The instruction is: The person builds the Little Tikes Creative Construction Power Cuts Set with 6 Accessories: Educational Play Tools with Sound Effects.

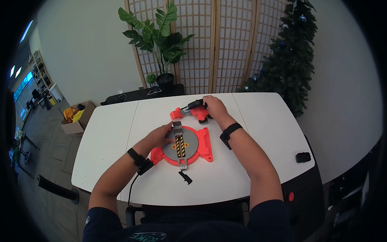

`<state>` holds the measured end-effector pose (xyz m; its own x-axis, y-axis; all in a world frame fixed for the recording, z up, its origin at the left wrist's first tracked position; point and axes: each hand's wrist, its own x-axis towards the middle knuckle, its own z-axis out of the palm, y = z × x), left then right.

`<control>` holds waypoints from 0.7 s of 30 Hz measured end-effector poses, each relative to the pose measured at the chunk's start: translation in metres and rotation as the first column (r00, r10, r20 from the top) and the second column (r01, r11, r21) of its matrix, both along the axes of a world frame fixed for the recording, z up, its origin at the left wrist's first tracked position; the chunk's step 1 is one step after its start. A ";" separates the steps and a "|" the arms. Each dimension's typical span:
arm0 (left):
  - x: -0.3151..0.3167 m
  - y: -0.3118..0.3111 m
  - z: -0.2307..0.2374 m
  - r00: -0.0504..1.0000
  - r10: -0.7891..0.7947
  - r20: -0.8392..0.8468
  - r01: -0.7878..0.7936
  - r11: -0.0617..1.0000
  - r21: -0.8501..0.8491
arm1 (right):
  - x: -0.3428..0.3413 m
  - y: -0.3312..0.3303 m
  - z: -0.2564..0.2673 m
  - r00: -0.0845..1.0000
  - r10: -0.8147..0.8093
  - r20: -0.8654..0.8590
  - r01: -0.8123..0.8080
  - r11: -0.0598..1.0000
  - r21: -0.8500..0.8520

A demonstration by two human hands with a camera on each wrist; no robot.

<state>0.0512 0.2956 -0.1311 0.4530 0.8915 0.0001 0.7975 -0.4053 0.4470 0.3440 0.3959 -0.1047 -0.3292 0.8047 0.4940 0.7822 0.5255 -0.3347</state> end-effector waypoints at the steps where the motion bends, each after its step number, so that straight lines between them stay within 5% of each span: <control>1: 0.001 0.000 -0.001 1.000 0.011 -0.005 -0.011 1.000 0.004 | -0.004 -0.001 0.000 1.000 0.000 0.000 0.000 1.000 -0.001; 6: 0.000 0.001 -0.003 1.000 0.027 0.011 -0.027 1.000 0.009 | -0.009 -0.005 -0.006 0.986 0.164 -0.030 -0.160 0.982 0.103; 10: 0.000 0.000 -0.005 0.999 0.023 0.039 -0.023 1.000 0.003 | -0.016 -0.048 0.019 0.997 0.068 -0.038 -0.066 0.996 0.058; 13: 0.000 0.000 0.000 1.000 0.018 0.025 -0.018 1.000 -0.010 | -0.014 -0.070 0.024 0.992 0.104 0.078 -0.104 0.995 -0.005; 15: 0.001 -0.002 0.008 1.000 0.024 0.003 -0.024 0.999 -0.026 | -0.013 -0.082 0.022 0.955 0.218 0.200 -0.150 0.940 -0.306; 21: -0.009 0.010 0.013 0.997 0.034 0.065 -0.019 0.974 -0.225 | -0.007 -0.109 -0.025 0.833 0.482 0.272 -0.394 0.861 -0.322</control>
<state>0.0427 0.3058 -0.1182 0.4349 0.8841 -0.1710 0.7711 -0.2676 0.5778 0.3370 0.2871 -0.1294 -0.7833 0.6137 0.0995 0.5749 0.7759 -0.2598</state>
